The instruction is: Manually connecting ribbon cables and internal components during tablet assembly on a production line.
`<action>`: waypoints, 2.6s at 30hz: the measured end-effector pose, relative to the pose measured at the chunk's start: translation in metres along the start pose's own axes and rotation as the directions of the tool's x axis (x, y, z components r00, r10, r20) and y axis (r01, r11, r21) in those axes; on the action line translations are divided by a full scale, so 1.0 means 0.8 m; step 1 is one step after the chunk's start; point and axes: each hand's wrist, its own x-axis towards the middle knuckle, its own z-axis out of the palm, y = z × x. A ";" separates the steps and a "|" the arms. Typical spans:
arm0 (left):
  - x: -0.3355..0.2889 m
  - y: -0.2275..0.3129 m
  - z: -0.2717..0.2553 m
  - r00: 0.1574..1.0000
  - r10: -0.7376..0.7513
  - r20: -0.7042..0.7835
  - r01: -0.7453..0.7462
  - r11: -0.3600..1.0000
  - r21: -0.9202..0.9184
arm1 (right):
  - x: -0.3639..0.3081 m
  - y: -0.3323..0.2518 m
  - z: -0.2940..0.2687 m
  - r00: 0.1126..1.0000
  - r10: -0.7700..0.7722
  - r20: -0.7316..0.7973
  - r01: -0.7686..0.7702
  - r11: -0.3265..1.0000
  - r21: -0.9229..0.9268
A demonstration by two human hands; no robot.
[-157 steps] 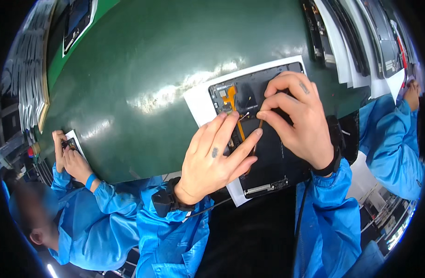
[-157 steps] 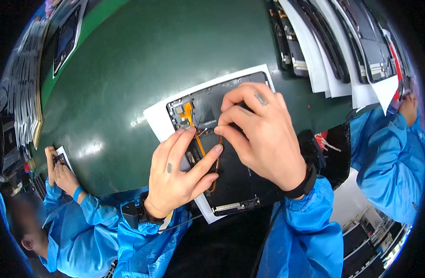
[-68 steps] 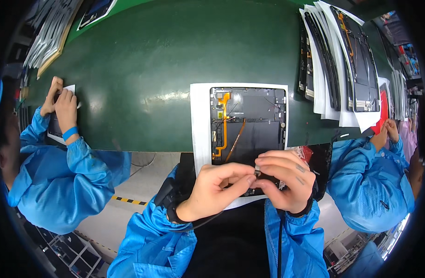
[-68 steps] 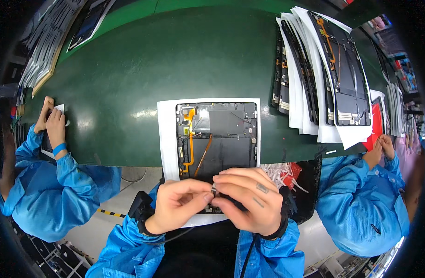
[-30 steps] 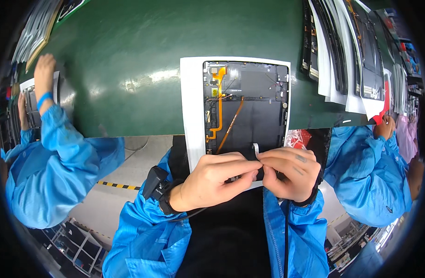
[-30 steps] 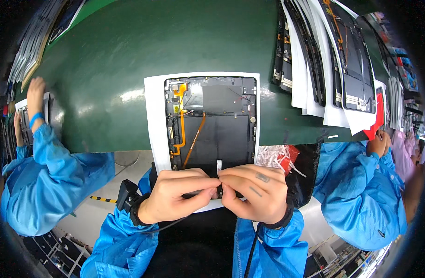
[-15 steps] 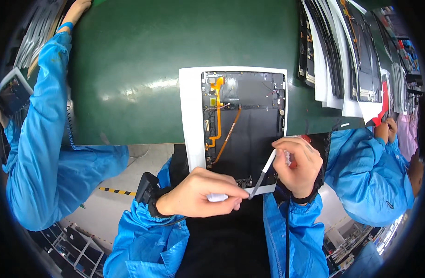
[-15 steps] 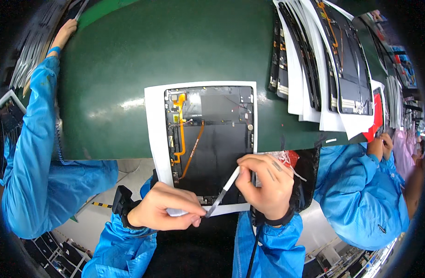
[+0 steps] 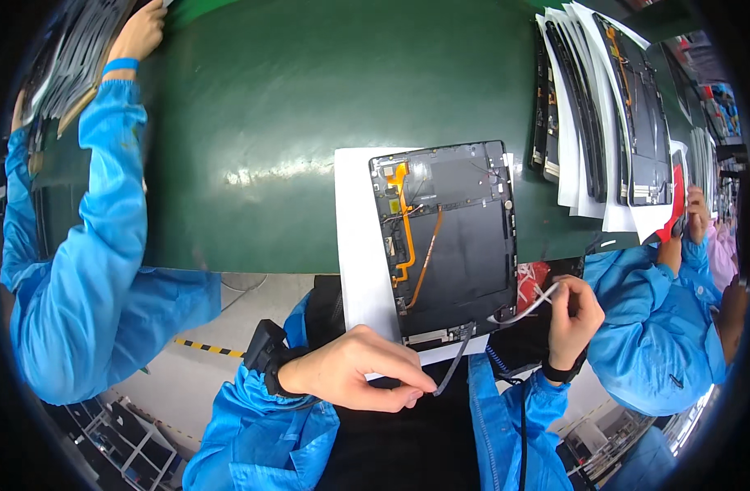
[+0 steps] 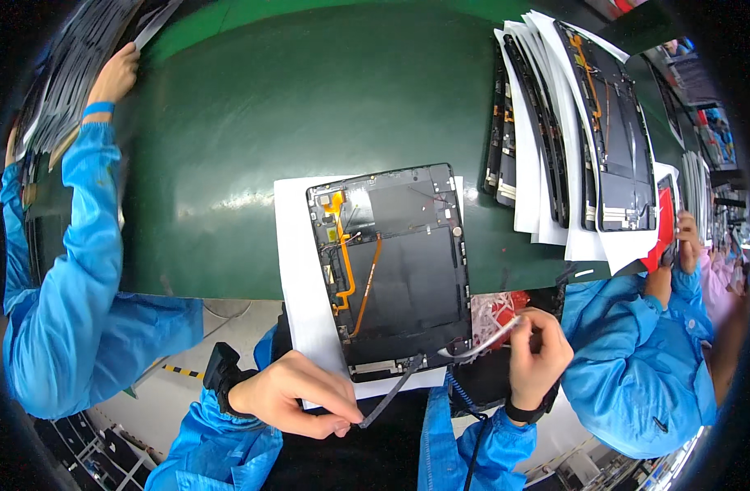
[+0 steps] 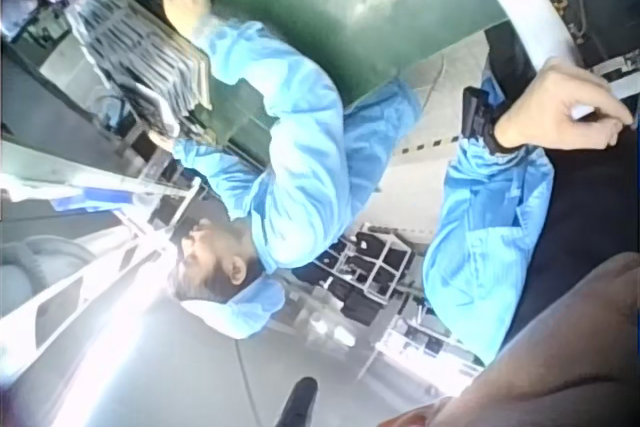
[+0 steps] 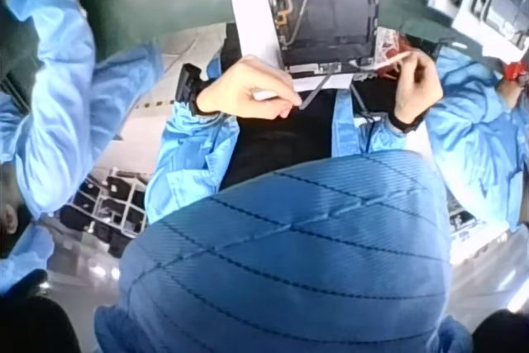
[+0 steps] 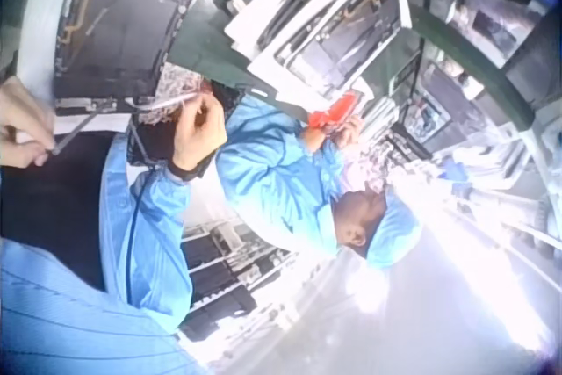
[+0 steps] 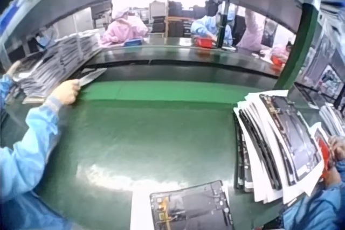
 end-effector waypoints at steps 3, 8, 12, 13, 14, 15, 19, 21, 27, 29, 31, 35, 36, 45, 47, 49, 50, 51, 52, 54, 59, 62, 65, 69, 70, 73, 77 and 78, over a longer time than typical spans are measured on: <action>0.001 0.004 0.000 1.000 0.007 0.012 -0.007 1.000 0.001 | -0.012 0.050 -0.024 0.986 0.146 -0.085 -0.145 0.989 0.012; 0.003 0.005 -0.001 0.999 0.021 0.047 -0.020 1.000 -0.011 | -0.003 0.041 -0.045 0.997 0.051 -0.054 -0.058 0.989 -0.136; 0.005 0.003 0.002 0.999 0.051 0.005 -0.052 0.998 0.030 | 0.003 -0.052 -0.029 0.882 -0.455 0.119 0.436 0.886 0.160; 0.008 0.004 0.002 0.999 0.042 0.014 -0.042 0.999 0.033 | 0.002 -0.075 -0.020 0.811 -0.541 0.223 0.461 0.825 0.326; 0.009 0.006 0.001 0.999 0.035 0.018 -0.035 0.999 0.038 | 0.009 -0.104 -0.010 0.715 -0.621 0.321 0.466 0.765 0.443; 0.009 0.010 0.003 0.999 0.029 0.016 -0.030 0.998 0.049 | 0.009 -0.117 0.010 0.659 -0.701 0.272 0.475 0.668 0.573; -0.005 0.021 -0.001 0.995 0.014 -0.097 0.004 0.984 0.181 | 0.026 -0.127 0.033 0.539 -0.815 0.211 0.563 0.535 0.630; -0.039 -0.006 -0.010 0.901 -0.016 -0.433 0.218 0.881 0.419 | 0.024 -0.116 0.036 0.568 -0.809 0.150 0.583 0.524 0.621; -0.086 -0.088 -0.012 0.720 0.046 -0.693 0.352 0.836 0.421 | 0.035 -0.125 0.032 0.606 -0.775 0.179 0.519 0.556 0.650; -0.068 -0.092 -0.003 0.761 -0.077 -0.644 0.246 0.953 0.177 | 0.026 -0.121 0.033 0.624 -0.758 0.190 0.429 0.535 0.728; -0.051 -0.087 0.010 0.761 -0.186 -0.621 0.190 0.980 -0.059 | 0.022 -0.127 0.031 0.618 -0.748 0.241 0.331 0.525 0.784; -0.036 -0.086 0.014 0.721 -0.098 -0.686 0.286 0.944 0.166 | 0.033 -0.131 0.030 0.567 -0.795 0.215 0.443 0.515 0.734; -0.040 -0.085 0.011 0.720 -0.139 -0.680 0.304 0.944 0.129 | 0.033 -0.124 0.033 0.614 -0.769 0.180 0.445 0.525 0.726; -0.013 -0.040 -0.021 0.684 -0.105 -0.722 0.240 0.967 0.087 | 0.094 -0.143 0.046 0.814 -0.576 -0.070 0.557 0.741 0.375; -0.023 -0.040 -0.026 0.684 -0.085 -0.725 0.249 0.961 0.123 | 0.109 -0.148 0.062 0.855 -0.518 -0.012 0.463 0.755 0.465; -0.040 -0.046 -0.033 0.690 -0.047 -0.722 0.340 0.902 0.266 | 0.120 -0.148 0.078 0.866 -0.495 0.069 0.396 0.763 0.511; -0.048 -0.045 -0.036 0.722 -0.046 -0.691 0.368 0.871 0.326 | 0.127 -0.148 0.085 0.838 -0.540 0.083 0.428 0.743 0.515; -0.050 -0.043 -0.036 0.721 -0.032 -0.692 0.378 0.855 0.355 | 0.133 -0.148 0.094 0.806 -0.583 0.098 0.459 0.721 0.519; -0.049 -0.035 -0.031 0.712 -0.031 -0.701 0.402 0.837 0.372 | 0.134 -0.145 0.102 0.809 -0.568 0.152 0.419 0.739 0.528; -0.041 -0.019 -0.018 0.665 0.083 -0.742 0.449 0.750 0.486 | 0.136 -0.146 0.109 0.795 -0.569 0.208 0.423 0.767 0.482; -0.064 0.017 -0.023 0.692 0.371 -0.619 0.607 0.166 0.777 | 0.145 -0.146 0.126 0.754 -0.622 0.210 0.501 0.752 0.428; -0.027 0.021 -0.034 0.904 0.398 -0.158 0.148 0.055 0.987 | 0.150 -0.145 0.133 0.760 -0.609 0.227 0.495 0.769 0.404; 0.005 0.016 -0.041 0.981 0.195 -0.014 -0.002 0.083 0.997 | 0.155 -0.139 0.142 0.755 -0.620 0.213 0.527 0.767 0.365; 0.009 0.002 -0.053 0.996 0.094 0.008 -0.015 0.068 0.998 | 0.152 -0.143 0.144 0.779 -0.588 0.216 0.512 0.796 0.324; 0.008 -0.001 -0.053 0.996 0.092 0.006 -0.012 0.067 0.998 | 0.153 -0.142 0.148 0.779 -0.593 0.205 0.520 0.793 0.319; 0.006 -0.005 -0.054 0.996 0.087 0.014 -0.020 0.072 0.997 | 0.152 -0.140 0.149 0.786 -0.582 0.208 0.518 0.804 0.292; 0.003 -0.007 -0.055 0.997 0.074 0.022 -0.026 0.057 0.998 | 0.153 -0.138 0.149 0.777 -0.590 0.218 0.528 0.800 0.285; 0.002 -0.008 -0.054 0.997 0.075 0.019 -0.024 0.063 0.998 | 0.152 -0.138 0.149 0.774 -0.587 0.237 0.525 0.804 0.278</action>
